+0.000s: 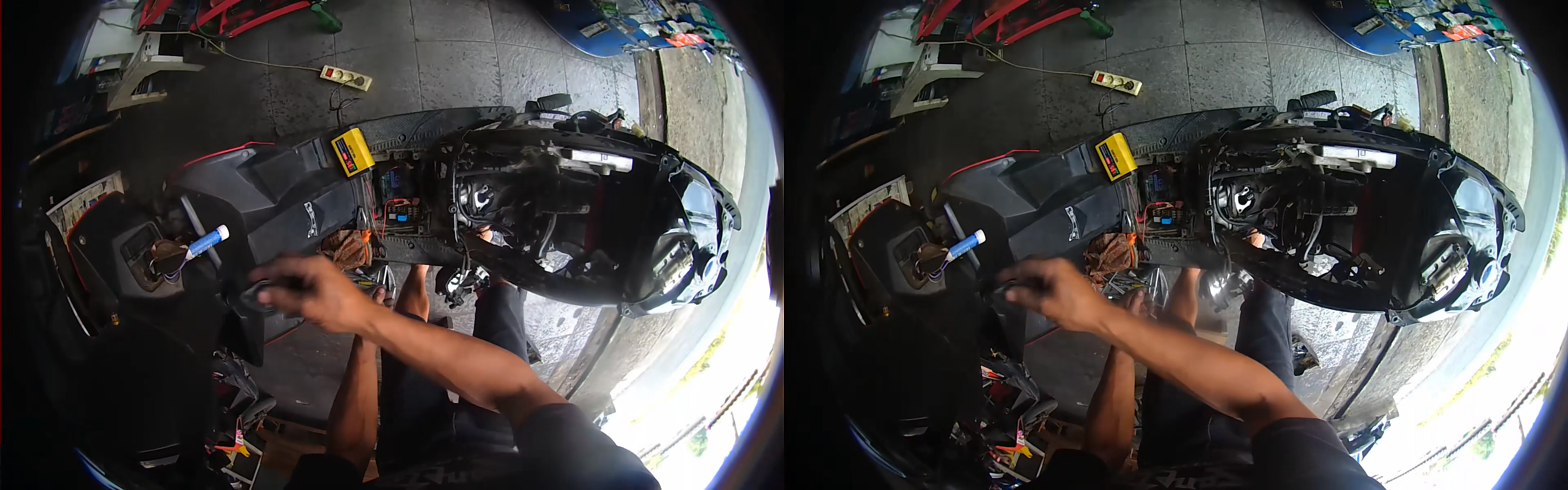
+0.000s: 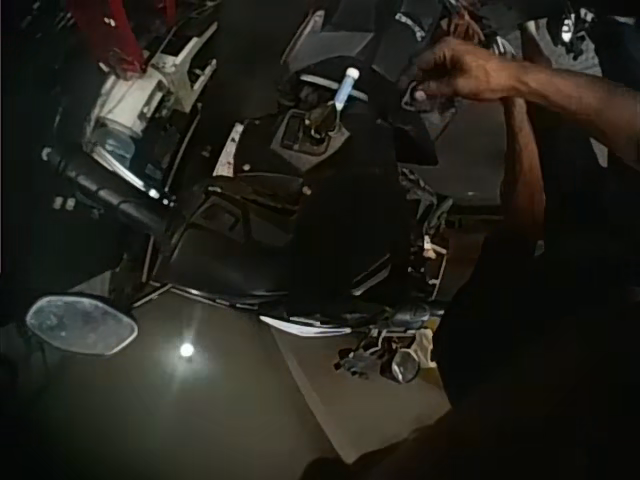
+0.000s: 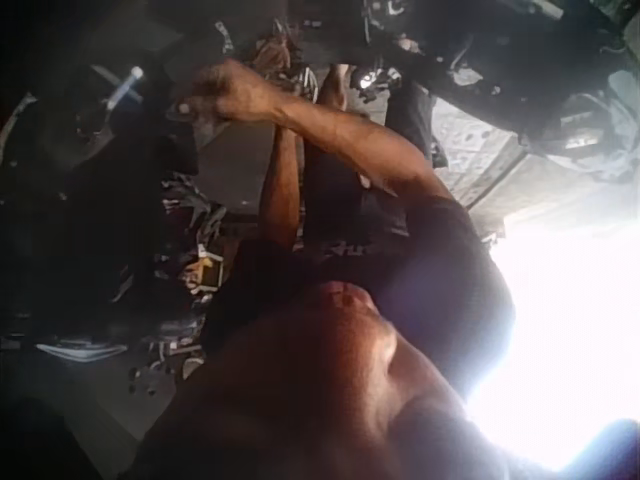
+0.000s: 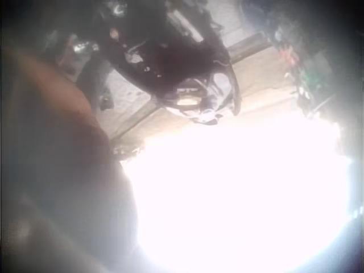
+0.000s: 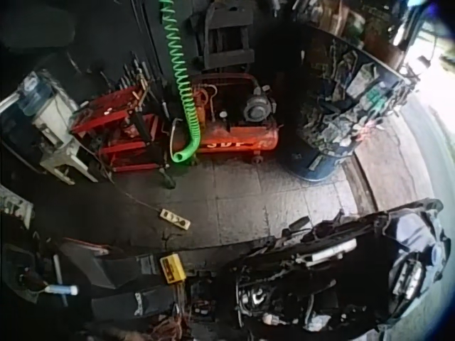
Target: The person removes a component from the engine area of a motorcycle by hand, wipes it with a cloth, and then works on connecting wires and bolts to reinstall the component.
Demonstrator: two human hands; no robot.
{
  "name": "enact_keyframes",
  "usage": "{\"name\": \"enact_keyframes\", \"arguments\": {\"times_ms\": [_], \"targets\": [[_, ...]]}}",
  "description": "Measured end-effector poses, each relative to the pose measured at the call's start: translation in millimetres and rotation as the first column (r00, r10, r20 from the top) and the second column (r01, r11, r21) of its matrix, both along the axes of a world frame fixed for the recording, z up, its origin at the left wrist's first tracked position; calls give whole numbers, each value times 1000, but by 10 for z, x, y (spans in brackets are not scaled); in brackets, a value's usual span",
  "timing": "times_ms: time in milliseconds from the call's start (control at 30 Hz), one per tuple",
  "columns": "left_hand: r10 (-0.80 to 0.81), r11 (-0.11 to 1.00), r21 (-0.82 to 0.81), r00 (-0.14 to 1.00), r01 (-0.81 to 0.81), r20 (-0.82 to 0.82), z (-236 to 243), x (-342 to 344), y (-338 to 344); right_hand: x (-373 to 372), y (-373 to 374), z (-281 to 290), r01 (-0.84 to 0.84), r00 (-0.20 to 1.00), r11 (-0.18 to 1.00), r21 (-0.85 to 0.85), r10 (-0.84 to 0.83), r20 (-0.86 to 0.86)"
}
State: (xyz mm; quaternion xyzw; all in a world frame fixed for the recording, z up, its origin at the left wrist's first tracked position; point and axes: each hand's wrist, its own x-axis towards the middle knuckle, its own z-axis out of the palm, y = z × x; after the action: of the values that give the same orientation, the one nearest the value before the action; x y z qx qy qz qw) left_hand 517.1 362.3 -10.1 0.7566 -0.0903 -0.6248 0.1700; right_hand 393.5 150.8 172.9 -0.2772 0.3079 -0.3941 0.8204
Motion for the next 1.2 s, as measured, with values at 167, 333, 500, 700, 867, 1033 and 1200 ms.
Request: {"name": "enact_keyframes", "arguments": {"times_ms": [167, 333, 500, 700, 867, 1033, 1200], "targets": [[-6, 950, -302, 965, -77, -264, 730, -555, -811, -1266, 580, -766, 142, 903, 957, 255, -20, -428], [-337, 902, -408, 825, 144, -454, 702, -1231, -1192, -1975, 776, -802, 95, 800, 955, 281, 95, -593], [-189, 941, -337, 864, 24, -467, 635, -1632, -1176, -2290, 989, -844, 285, 820, 877, 387, -14, -573], [-331, 918, -351, 841, 183, -428, 549, -1741, -1157, -2432, 1048, -923, 279, 807, 858, 430, 33, -590], [-433, 879, -381, 814, 286, -388, 463, -1858, -1186, -2522, 1070, -1004, 301, 819, 852, 429, 1, -574], [-456, 870, -377, 809, 318, -370, 435, -1963, -1266, -2640, 1098, -1046, 237, 808, 887, 395, 46, -588], [-591, 777, -343, 799, 527, -112, 390, -2029, -1418, -2659, 1074, -1270, 360, 778, 855, 372, -56, -625]]}}
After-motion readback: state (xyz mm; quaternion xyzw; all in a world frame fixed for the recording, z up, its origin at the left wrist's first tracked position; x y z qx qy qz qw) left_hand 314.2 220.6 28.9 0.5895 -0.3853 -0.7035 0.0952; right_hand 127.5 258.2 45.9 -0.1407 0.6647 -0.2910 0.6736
